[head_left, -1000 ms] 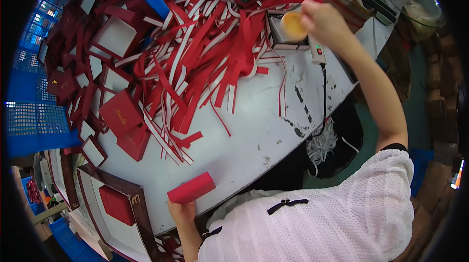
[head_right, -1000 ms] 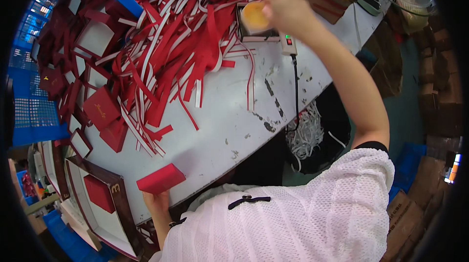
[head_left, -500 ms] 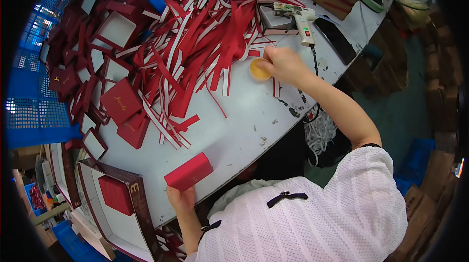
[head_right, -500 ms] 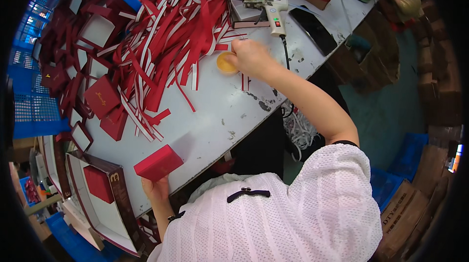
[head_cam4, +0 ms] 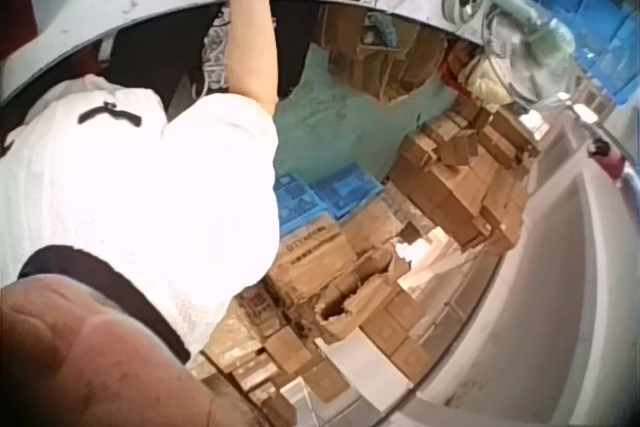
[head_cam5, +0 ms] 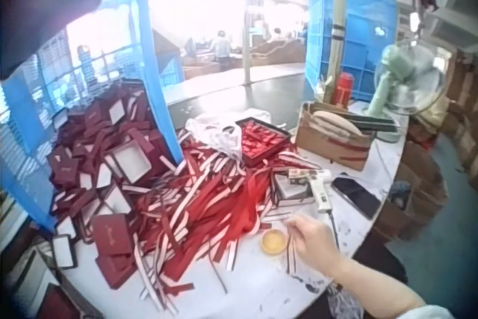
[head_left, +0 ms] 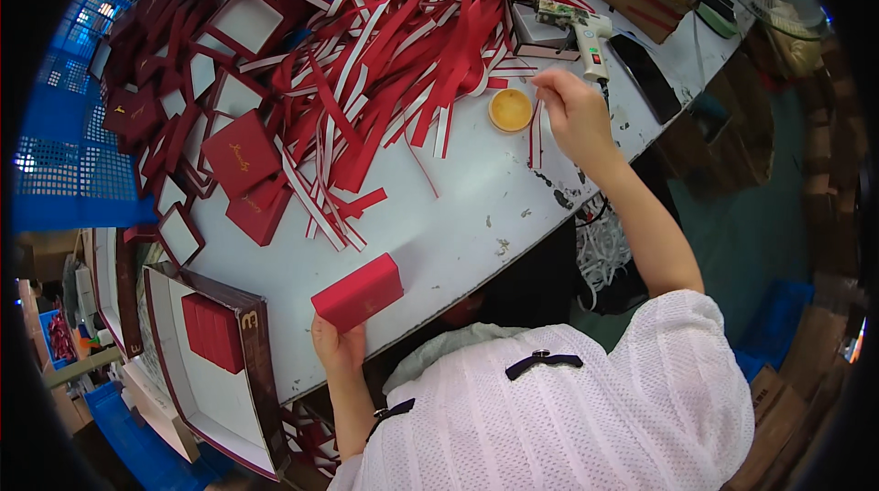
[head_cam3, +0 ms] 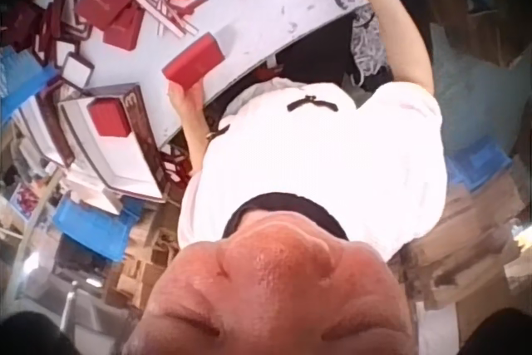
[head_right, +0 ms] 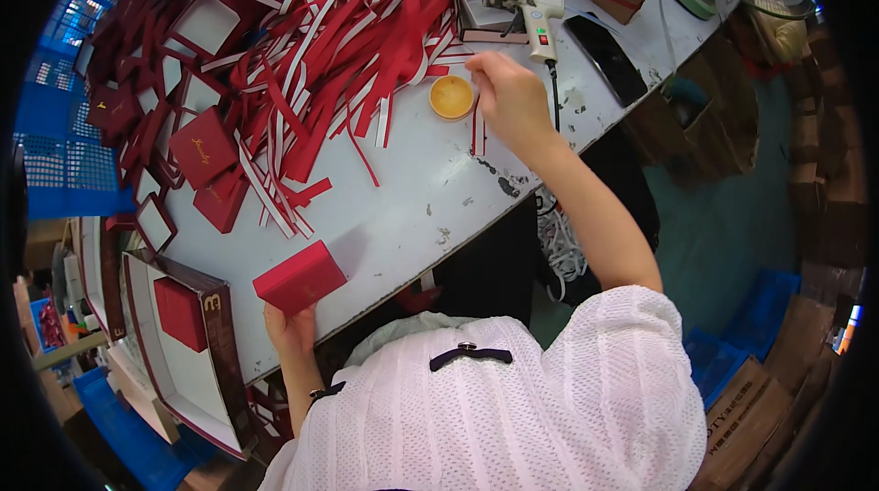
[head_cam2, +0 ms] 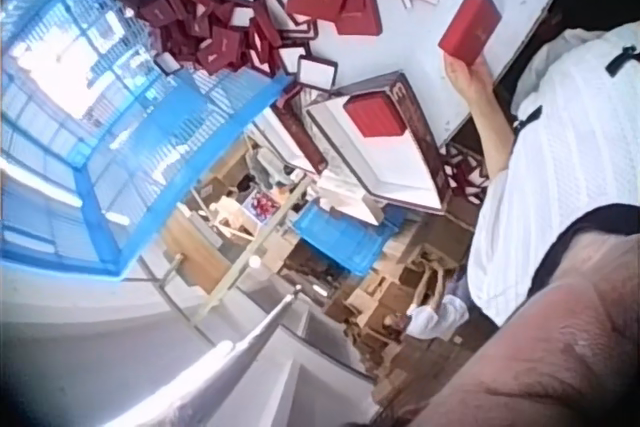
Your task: The person repeatedly picks up small red boxes and red ribbons from a table, wraps each ribbon around a box, and places the finished items into a cardboard box. The process is continuous and repetitive throughout the clip.
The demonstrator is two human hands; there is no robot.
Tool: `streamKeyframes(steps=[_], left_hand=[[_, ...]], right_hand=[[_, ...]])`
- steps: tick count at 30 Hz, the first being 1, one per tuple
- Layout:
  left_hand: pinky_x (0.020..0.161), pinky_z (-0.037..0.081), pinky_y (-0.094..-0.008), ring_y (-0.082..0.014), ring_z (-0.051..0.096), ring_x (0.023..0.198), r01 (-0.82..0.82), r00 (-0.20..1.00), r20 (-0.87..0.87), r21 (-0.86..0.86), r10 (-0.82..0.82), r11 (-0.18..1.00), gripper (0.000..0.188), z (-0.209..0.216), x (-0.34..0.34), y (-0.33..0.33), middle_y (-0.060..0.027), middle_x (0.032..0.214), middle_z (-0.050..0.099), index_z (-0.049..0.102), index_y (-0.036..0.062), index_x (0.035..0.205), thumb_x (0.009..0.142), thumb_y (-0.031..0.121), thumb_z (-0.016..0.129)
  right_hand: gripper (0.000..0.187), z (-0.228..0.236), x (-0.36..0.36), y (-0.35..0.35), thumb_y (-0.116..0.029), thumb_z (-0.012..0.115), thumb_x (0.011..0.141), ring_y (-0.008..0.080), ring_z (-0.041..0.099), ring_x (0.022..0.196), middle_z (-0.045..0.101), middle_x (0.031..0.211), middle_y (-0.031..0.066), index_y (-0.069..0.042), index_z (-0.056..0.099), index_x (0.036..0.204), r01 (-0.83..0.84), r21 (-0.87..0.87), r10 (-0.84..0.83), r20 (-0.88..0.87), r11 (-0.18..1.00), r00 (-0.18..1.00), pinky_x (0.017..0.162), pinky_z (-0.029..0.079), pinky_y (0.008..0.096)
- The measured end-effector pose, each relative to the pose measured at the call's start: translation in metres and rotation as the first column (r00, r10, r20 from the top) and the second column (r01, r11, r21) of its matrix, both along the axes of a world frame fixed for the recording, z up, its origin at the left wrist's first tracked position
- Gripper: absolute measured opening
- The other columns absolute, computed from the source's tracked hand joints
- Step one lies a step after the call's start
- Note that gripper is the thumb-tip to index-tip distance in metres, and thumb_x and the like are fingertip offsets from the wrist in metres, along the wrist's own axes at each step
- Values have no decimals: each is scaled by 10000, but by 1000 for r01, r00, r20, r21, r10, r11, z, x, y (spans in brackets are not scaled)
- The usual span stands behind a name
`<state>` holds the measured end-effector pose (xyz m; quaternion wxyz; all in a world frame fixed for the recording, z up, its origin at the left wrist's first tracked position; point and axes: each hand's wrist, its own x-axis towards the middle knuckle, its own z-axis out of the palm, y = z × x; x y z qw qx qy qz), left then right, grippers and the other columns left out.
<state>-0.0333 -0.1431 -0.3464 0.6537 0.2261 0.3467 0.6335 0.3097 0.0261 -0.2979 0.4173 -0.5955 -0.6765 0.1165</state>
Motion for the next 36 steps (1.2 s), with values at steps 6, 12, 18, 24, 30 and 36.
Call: streamKeyframes(steps=[6,12,18,24,30,36], left_hand=[[880,374,-404,-246,481,1016,-4,999,-54,13,5,1000,336,4,6,-2,-129,1097,492,434,-11,1088,839,212,469],[876,370,-424,-255,485,987,-105,978,-159,198,137,975,363,45,-5,-21,-128,1056,498,447,2,1053,815,269,508],[920,275,-534,-252,495,911,-342,730,-384,511,566,788,210,99,-98,-35,-95,900,509,499,29,877,861,219,412],[876,364,-396,-245,506,941,-681,478,-301,466,825,564,265,130,-207,-17,-165,1002,520,480,-34,962,876,197,381],[825,401,-339,-214,524,907,-623,629,-463,181,625,761,288,66,-262,16,-151,978,542,479,-28,977,881,221,372],[822,411,-316,-213,548,881,-473,781,-490,-58,388,879,319,36,-266,21,-135,963,559,490,-38,963,864,254,407]], right_hand=[[87,18,-26,-45,-38,482,807,34,456,557,493,631,-23,-15,545,862,-172,-260,16,-512,950,859,504,376,177],[96,21,-34,-59,-44,493,795,37,427,523,495,616,-18,-23,554,866,-352,-318,97,-605,880,790,477,350,172],[153,11,-55,-83,16,465,773,48,418,542,441,596,-34,-3,541,905,-429,-370,98,-653,824,751,485,336,187],[75,2,-60,-104,-32,475,801,31,357,448,412,541,-28,-12,540,832,-438,-411,36,-695,800,718,402,255,168],[83,6,-69,-115,-35,466,812,19,336,425,405,529,-42,-7,544,822,-471,-421,78,-676,775,733,387,245,158],[96,2,-81,-113,-35,468,809,22,380,412,453,520,-30,-3,557,828,-370,-391,31,-651,843,759,381,280,155]])
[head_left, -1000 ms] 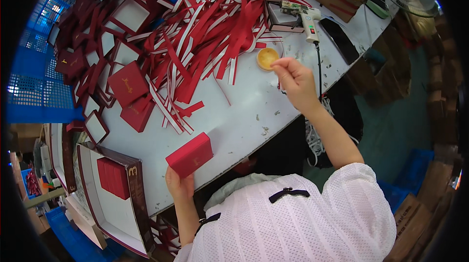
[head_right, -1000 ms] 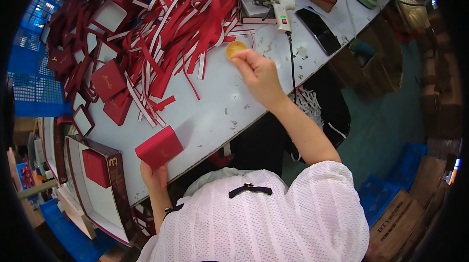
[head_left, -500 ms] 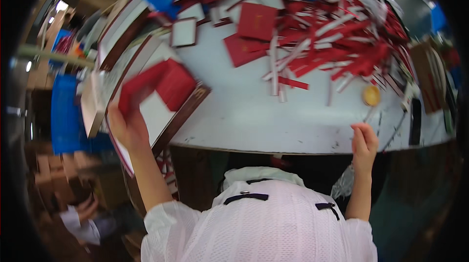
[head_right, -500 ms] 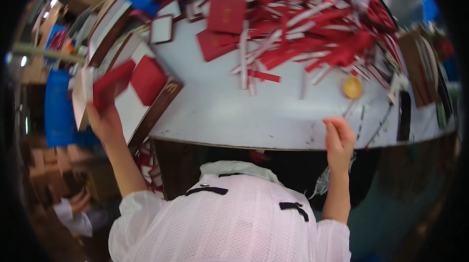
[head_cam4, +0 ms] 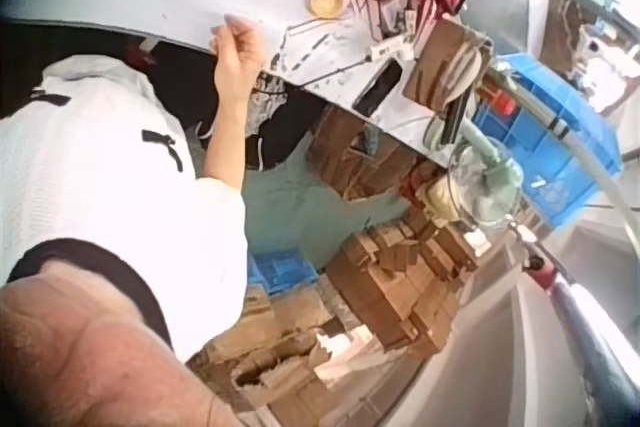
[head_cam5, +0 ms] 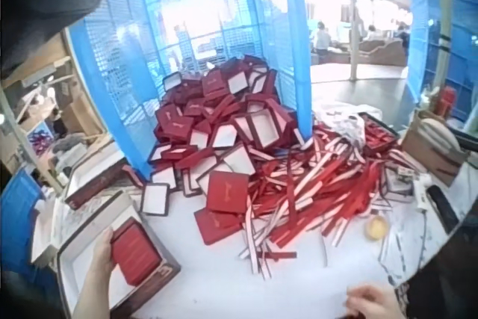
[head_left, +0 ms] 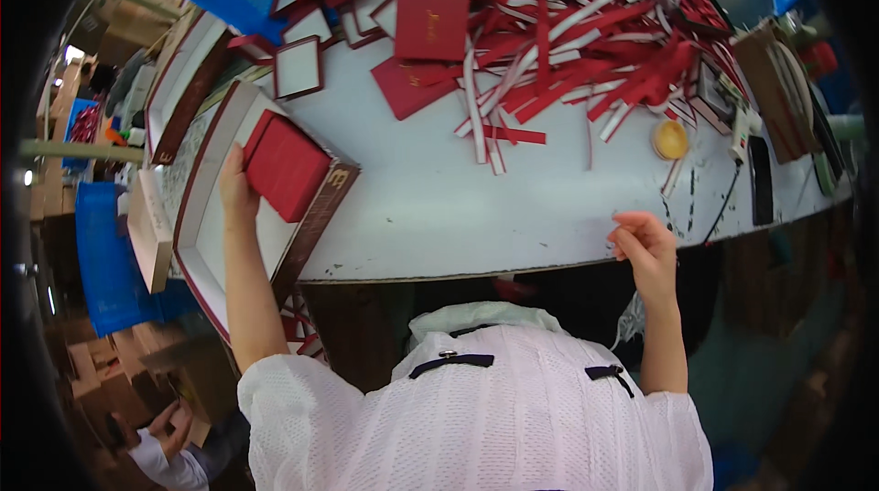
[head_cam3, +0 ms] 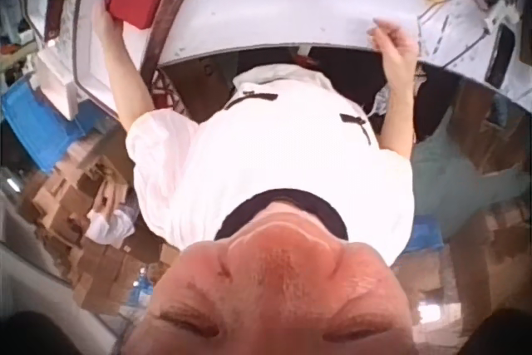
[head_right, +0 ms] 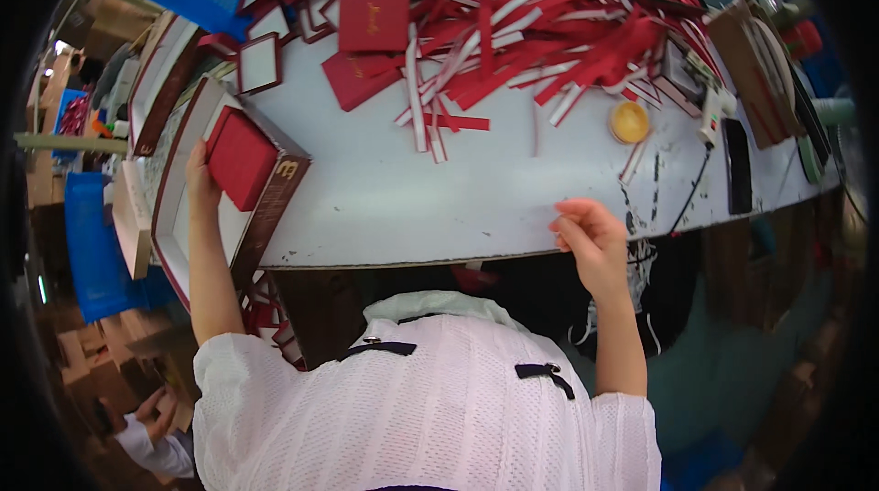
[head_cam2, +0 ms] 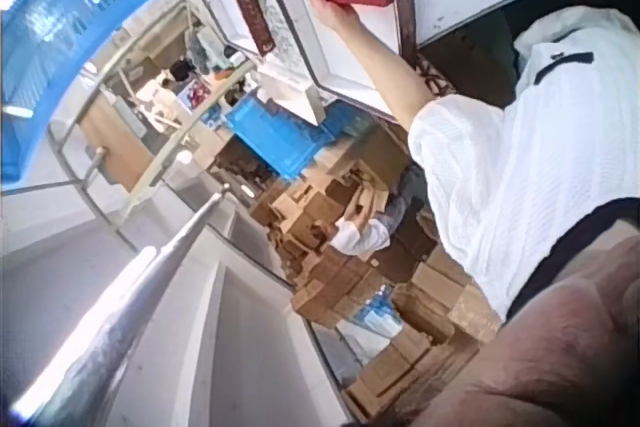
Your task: The person repeatedly picks up small red boxes and red ribbons from a table, wraps each ribbon around a box, and places the finished items into a cardboard box. The process is continuous and repetitive throughout the clip.
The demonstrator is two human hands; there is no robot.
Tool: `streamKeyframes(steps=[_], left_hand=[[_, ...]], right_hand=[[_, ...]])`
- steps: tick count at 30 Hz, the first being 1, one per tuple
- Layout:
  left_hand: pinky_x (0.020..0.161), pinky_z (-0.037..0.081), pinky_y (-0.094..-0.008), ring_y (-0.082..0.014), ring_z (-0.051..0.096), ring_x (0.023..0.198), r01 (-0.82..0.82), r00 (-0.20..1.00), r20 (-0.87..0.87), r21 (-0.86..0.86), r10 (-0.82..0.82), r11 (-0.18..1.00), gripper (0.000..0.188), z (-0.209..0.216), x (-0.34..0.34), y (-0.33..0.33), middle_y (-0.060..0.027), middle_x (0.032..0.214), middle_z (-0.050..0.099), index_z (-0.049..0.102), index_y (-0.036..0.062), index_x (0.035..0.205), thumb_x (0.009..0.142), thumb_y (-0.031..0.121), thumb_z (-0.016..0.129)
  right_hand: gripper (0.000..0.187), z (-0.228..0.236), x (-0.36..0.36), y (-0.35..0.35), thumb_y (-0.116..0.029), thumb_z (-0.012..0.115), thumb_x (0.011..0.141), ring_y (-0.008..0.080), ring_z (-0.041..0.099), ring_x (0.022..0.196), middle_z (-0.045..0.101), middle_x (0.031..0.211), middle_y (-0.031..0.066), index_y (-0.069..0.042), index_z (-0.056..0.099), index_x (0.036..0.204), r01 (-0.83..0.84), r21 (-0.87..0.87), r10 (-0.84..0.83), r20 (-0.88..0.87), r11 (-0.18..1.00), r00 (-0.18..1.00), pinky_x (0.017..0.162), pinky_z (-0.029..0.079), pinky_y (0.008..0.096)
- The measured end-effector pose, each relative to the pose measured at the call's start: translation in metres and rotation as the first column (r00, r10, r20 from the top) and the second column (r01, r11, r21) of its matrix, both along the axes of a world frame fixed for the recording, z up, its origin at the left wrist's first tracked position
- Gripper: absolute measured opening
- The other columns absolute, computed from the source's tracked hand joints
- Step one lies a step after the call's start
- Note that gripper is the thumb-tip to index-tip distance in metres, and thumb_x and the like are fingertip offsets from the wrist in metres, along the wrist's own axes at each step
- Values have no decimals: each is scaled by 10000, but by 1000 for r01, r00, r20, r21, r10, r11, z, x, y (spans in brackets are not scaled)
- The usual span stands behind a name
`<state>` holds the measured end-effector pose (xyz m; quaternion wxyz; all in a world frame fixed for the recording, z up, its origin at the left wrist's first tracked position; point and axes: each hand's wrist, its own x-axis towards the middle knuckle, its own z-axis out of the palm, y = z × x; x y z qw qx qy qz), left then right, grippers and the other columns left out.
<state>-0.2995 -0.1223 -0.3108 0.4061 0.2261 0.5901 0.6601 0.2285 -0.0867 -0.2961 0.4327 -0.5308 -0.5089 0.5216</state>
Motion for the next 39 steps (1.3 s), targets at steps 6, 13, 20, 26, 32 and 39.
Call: streamKeyframes(steps=[6,13,20,26,32,39], left_hand=[[819,385,-265,-171,512,923,-183,674,-737,-92,56,979,249,36,19,-2,-106,974,540,493,-12,997,862,181,413],[869,354,-320,-209,480,974,358,469,-883,200,10,912,184,55,189,17,-120,1011,504,489,-10,978,797,22,471],[738,406,-252,-138,513,822,625,612,-649,47,-453,779,111,14,297,23,-78,895,532,507,-9,869,759,-1,521],[498,402,-207,-85,500,538,554,775,-385,35,-501,832,67,17,332,22,-59,640,533,526,-11,709,751,33,553],[457,373,-211,-75,468,506,622,744,-323,16,-584,783,120,36,333,14,-51,592,514,514,-18,672,776,39,499],[441,364,-238,-116,454,487,716,632,-345,-84,-694,694,104,38,345,-1,-75,595,491,493,-15,681,770,20,452]], right_hand=[[90,-16,-6,25,-50,499,793,81,440,440,477,529,-11,-17,562,848,-60,60,54,100,996,994,433,369,211],[243,-15,-10,76,1,520,729,192,541,612,577,788,91,-75,549,958,-353,441,-37,666,825,745,530,416,243],[195,-17,-23,108,-71,559,628,190,529,575,540,683,58,-99,580,820,-664,679,-357,732,312,581,510,406,285],[198,14,-46,30,-96,541,603,147,463,471,452,537,2,-34,573,788,-513,682,-133,659,521,740,417,356,266],[271,33,-46,-4,-43,566,585,161,470,479,503,602,17,-16,580,854,-469,698,-131,621,542,773,419,372,269],[150,33,-37,-10,-69,573,550,161,491,547,514,659,37,-31,540,691,-408,707,-124,570,578,812,459,388,252]])
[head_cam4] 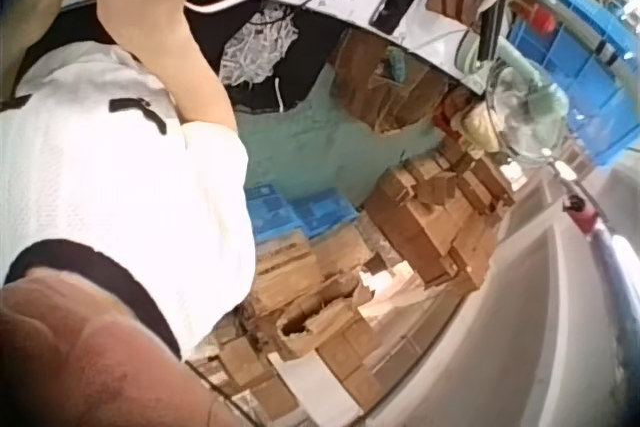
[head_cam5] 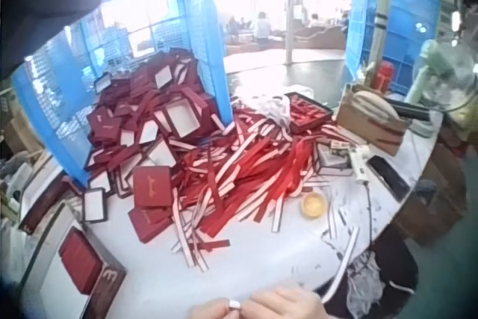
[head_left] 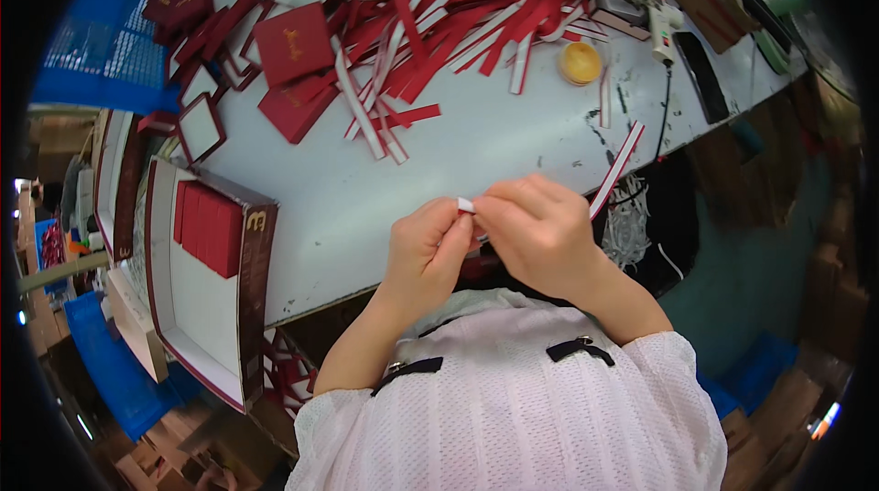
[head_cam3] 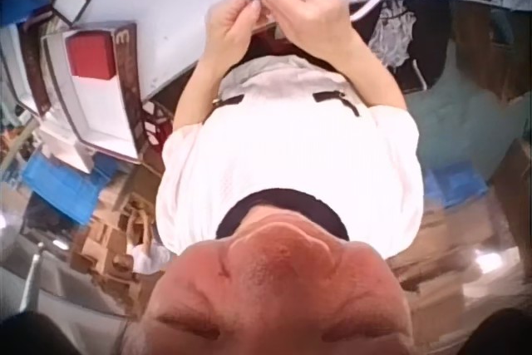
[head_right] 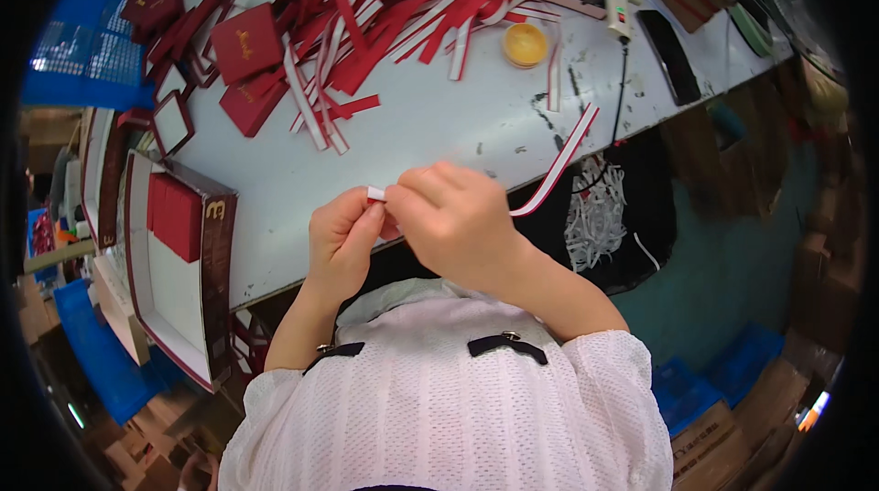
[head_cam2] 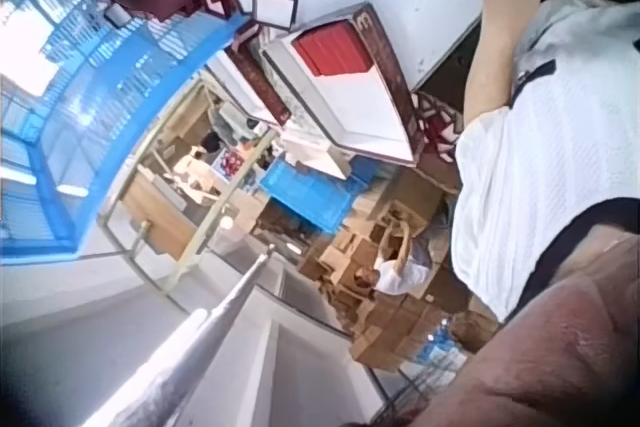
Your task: The person repeatedly picks up small red boxes and red ribbons from a table, wraps each ribbon around a box, and places the finished items into a cardboard box. The process is continuous and repetitive throughout the clip.
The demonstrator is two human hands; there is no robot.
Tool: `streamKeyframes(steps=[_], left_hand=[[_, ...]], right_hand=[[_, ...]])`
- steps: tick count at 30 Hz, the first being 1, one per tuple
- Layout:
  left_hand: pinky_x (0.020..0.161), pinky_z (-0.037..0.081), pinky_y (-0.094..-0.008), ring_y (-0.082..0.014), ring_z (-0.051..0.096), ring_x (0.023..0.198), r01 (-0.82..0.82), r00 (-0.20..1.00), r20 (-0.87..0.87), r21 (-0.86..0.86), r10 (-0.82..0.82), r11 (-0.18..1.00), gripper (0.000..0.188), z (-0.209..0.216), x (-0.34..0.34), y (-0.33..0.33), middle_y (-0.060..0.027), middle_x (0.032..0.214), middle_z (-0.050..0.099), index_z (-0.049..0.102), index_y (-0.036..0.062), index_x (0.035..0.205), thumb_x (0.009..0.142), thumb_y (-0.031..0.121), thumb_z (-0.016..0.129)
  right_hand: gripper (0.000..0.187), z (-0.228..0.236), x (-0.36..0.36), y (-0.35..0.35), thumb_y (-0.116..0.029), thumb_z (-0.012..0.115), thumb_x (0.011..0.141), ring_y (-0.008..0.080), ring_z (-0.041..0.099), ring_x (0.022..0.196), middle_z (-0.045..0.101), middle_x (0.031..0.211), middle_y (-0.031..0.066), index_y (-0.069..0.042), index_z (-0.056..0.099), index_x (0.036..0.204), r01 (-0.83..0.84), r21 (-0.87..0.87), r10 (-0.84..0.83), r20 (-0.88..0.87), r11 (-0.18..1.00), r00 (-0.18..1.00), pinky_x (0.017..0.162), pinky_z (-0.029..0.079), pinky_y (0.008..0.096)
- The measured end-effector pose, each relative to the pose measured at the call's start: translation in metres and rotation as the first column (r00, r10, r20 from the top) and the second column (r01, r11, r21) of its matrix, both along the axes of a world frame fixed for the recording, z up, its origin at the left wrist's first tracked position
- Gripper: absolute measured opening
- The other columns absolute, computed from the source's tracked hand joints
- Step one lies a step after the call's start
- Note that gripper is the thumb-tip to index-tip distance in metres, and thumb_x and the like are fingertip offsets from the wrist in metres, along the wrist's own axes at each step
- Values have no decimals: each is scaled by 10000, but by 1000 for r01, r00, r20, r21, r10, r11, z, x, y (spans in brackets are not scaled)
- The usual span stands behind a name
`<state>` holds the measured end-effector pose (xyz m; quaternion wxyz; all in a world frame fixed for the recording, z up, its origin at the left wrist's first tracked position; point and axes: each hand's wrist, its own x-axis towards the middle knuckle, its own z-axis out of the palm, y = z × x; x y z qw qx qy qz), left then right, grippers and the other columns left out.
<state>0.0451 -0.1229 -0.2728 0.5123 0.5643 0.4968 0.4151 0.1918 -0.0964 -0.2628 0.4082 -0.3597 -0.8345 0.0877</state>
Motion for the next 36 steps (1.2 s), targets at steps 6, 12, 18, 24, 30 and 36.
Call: streamKeyframes(steps=[6,12,18,24,30,36], left_hand=[[427,363,-285,-221,442,467,226,904,-424,383,-47,895,46,0,15,-2,-108,586,467,496,7,661,686,-32,494],[517,423,-277,-202,521,579,-83,995,67,202,71,976,85,-19,15,-28,-121,698,537,524,-25,746,746,-24,439],[674,482,-309,-183,545,760,-275,457,812,-261,364,926,98,-28,-45,-35,-90,820,535,494,15,792,780,81,422],[511,376,-228,-118,409,554,-401,221,864,-343,453,849,83,-4,-96,-35,-36,664,434,453,61,798,722,94,454],[512,443,-297,-184,511,592,-133,773,606,-134,188,982,160,11,-58,-26,-132,739,510,476,-14,880,801,114,422],[586,386,-244,-144,485,679,311,922,143,280,-360,908,163,32,-2,12,-84,829,516,574,-29,830,717,-42,458]], right_hand=[[87,-18,18,-19,-32,546,535,174,467,490,491,608,53,-51,492,601,53,-71,-50,44,996,998,429,373,243],[88,-46,61,-43,-82,461,781,49,437,471,542,665,34,-22,520,756,-610,-504,-697,-708,612,-114,412,357,178],[175,-145,205,-67,-39,387,769,192,585,730,571,788,126,76,483,860,-288,-716,-751,-486,636,-448,616,502,251],[208,-254,312,-111,-51,411,717,266,552,850,539,825,144,8,482,903,206,-959,-847,-269,194,-458,691,459,304],[238,-111,181,-59,-104,506,738,195,561,717,573,815,109,28,532,935,680,-508,-732,133,529,668,642,440,297],[317,23,26,-30,-166,634,674,246,551,690,574,852,123,12,550,922,150,18,-151,92,988,984,593,444,320]])
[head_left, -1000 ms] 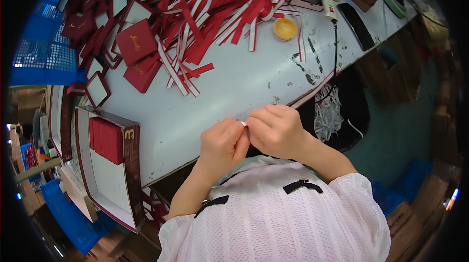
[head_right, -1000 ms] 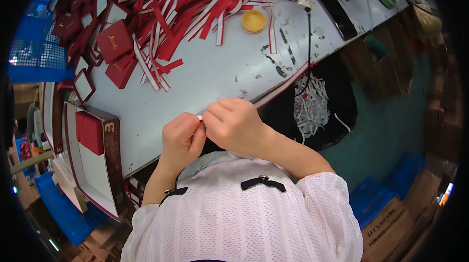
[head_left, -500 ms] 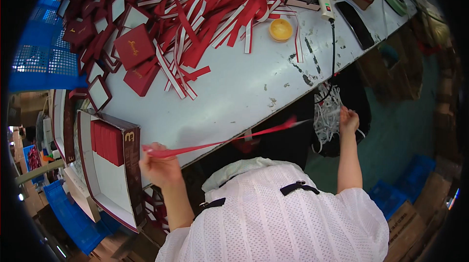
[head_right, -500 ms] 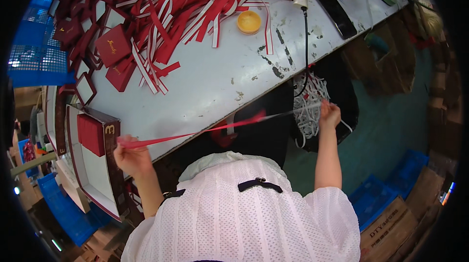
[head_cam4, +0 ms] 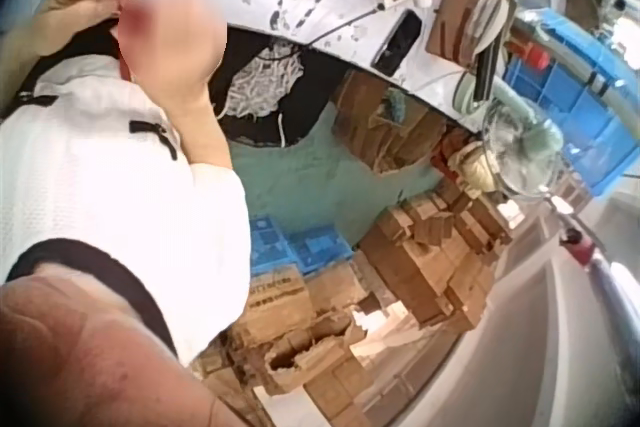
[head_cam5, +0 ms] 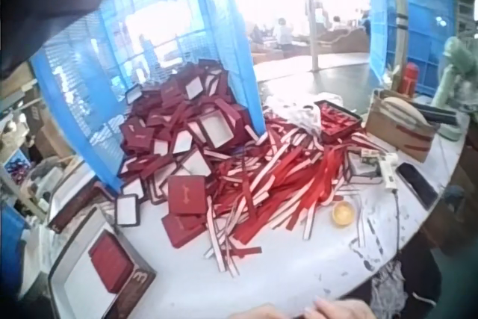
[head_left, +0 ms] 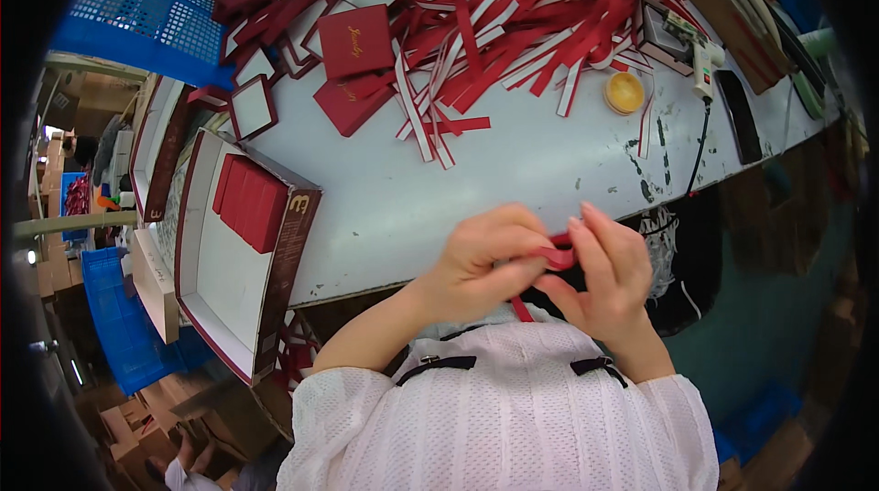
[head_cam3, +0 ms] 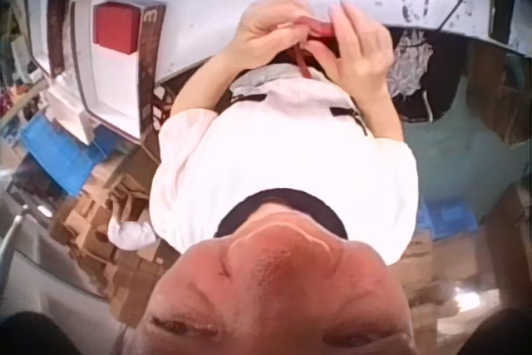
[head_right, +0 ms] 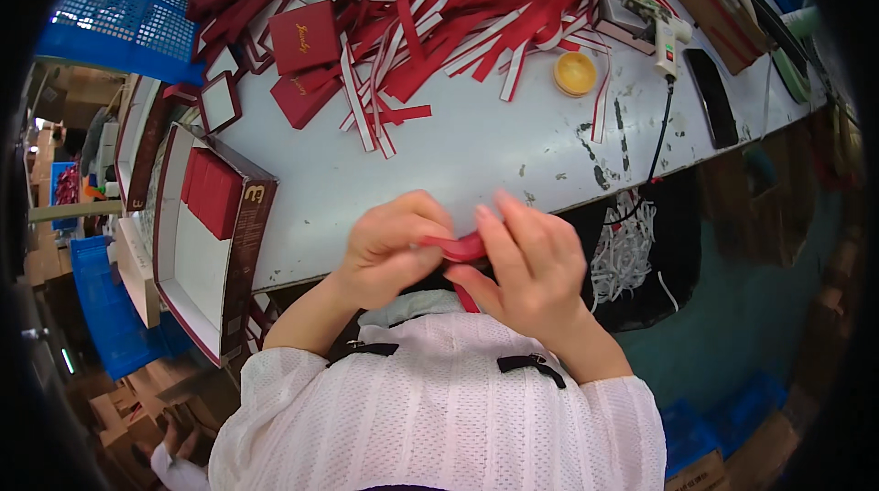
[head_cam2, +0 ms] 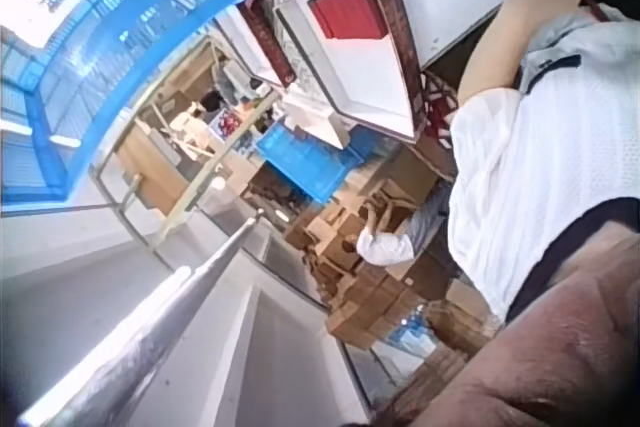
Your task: The person repeatedly picks up small red boxes and red ribbons from a table, wraps each ribbon around a box, and places the finished items into a cardboard box. The process is continuous and repetitive throughout the clip.
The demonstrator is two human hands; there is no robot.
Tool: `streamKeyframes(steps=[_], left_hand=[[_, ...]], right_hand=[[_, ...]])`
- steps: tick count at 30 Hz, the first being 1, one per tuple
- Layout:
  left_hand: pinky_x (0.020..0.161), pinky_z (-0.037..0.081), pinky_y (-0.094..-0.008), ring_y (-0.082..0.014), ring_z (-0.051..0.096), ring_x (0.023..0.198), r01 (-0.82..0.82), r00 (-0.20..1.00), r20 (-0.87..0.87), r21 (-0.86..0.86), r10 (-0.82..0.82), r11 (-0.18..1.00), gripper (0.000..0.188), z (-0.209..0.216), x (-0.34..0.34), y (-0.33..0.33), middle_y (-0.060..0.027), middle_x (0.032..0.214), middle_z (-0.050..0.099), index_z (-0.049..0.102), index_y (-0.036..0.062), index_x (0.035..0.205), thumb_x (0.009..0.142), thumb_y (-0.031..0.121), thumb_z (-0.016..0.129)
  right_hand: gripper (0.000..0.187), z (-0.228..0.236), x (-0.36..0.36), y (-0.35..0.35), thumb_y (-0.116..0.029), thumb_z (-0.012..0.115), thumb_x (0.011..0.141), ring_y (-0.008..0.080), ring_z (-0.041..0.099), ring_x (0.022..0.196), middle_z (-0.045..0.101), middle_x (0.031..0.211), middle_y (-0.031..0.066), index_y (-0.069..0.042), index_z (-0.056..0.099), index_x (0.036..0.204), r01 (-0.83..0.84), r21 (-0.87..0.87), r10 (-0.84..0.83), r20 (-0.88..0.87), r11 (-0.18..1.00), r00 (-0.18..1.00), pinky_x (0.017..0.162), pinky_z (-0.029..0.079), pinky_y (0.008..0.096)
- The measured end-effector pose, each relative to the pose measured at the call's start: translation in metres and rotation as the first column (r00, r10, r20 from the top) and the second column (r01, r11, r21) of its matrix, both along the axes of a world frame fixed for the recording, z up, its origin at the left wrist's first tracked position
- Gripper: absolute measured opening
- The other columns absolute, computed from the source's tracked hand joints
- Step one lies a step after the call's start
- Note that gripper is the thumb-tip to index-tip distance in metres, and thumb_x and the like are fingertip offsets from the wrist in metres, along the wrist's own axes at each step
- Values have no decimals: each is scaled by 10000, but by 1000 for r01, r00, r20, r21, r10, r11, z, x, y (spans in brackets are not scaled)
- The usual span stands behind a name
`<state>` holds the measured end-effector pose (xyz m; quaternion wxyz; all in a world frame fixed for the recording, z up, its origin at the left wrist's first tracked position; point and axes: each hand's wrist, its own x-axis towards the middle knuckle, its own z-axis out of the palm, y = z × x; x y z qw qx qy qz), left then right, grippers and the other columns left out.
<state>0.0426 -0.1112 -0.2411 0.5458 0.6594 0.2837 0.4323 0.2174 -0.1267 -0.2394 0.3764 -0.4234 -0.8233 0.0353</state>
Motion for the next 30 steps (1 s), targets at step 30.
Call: streamKeyframes(steps=[30], left_hand=[[822,428,-318,-176,516,958,-105,576,639,-561,510,821,283,-28,-11,34,-81,1043,519,430,37,1084,869,220,402]], right_hand=[[247,19,-10,36,-80,360,848,108,539,510,561,633,53,29,510,684,-592,-714,-11,-642,374,767,495,441,204]])
